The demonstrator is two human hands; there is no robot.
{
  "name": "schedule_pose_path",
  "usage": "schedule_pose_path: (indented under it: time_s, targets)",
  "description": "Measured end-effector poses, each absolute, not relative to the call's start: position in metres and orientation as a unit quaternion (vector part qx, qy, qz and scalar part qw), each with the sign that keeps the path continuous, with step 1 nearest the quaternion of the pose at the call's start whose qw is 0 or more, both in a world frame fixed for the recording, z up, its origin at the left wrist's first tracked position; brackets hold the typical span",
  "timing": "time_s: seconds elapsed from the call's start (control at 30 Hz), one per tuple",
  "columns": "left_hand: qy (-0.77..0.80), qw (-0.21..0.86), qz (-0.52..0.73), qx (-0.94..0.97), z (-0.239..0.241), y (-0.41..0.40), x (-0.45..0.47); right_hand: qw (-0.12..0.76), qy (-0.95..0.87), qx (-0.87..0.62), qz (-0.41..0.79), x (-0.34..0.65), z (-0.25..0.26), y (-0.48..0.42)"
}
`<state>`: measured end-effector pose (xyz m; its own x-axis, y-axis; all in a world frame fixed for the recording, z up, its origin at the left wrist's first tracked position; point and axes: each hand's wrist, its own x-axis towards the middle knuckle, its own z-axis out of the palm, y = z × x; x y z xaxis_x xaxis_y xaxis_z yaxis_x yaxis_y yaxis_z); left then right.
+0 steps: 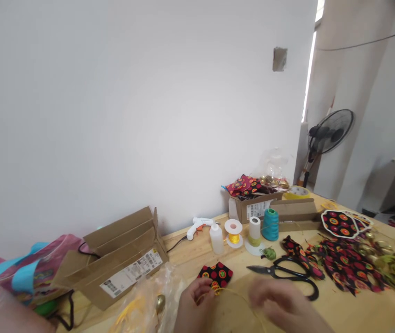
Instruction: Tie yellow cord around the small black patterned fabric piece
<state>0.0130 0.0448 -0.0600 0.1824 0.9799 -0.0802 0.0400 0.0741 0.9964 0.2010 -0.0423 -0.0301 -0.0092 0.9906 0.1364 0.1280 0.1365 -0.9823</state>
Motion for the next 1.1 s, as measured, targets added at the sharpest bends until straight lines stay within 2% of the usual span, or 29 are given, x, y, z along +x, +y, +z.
schedule_pose_path:
  time_s: [0.07,0.13,0.27,0.33,0.4,0.53,0.67,0.83,1.1]
  targets:
    - [0.468,0.558,0.428,0.535,-0.064,0.046,0.011,0.456,-0.626,-0.566,0.281,0.18,-0.038,-0.015]
    - [0.461,0.562,0.428,0.537,-0.067,0.049,0.008,0.388,-0.664,-0.611,0.19,0.162,-0.049,0.007]
    - [0.464,0.56,0.406,0.553,-0.07,0.054,0.002,0.268,-0.719,-0.618,0.168,0.151,-0.057,0.028]
    - [0.464,0.553,0.383,0.577,-0.068,0.053,0.002,0.246,-0.736,-0.605,0.178,0.155,-0.055,0.028]
    - [0.471,0.538,0.355,0.602,-0.066,0.052,0.003,0.276,-0.728,-0.596,0.198,0.162,-0.054,0.026]
    - [0.497,0.512,0.308,0.629,-0.064,0.051,0.004,0.393,-0.648,-0.584,0.29,0.169,-0.066,0.024]
    - [0.5,0.526,0.301,0.619,-0.066,0.056,0.0,0.479,-0.556,-0.572,0.368,0.171,-0.08,0.032]
    - [0.483,0.558,0.317,0.596,-0.071,0.059,-0.003,0.534,-0.486,-0.549,0.421,0.174,-0.075,0.035]
    - [0.491,0.521,0.325,0.618,-0.066,0.052,0.006,0.581,-0.425,-0.446,0.533,0.173,-0.064,0.031]
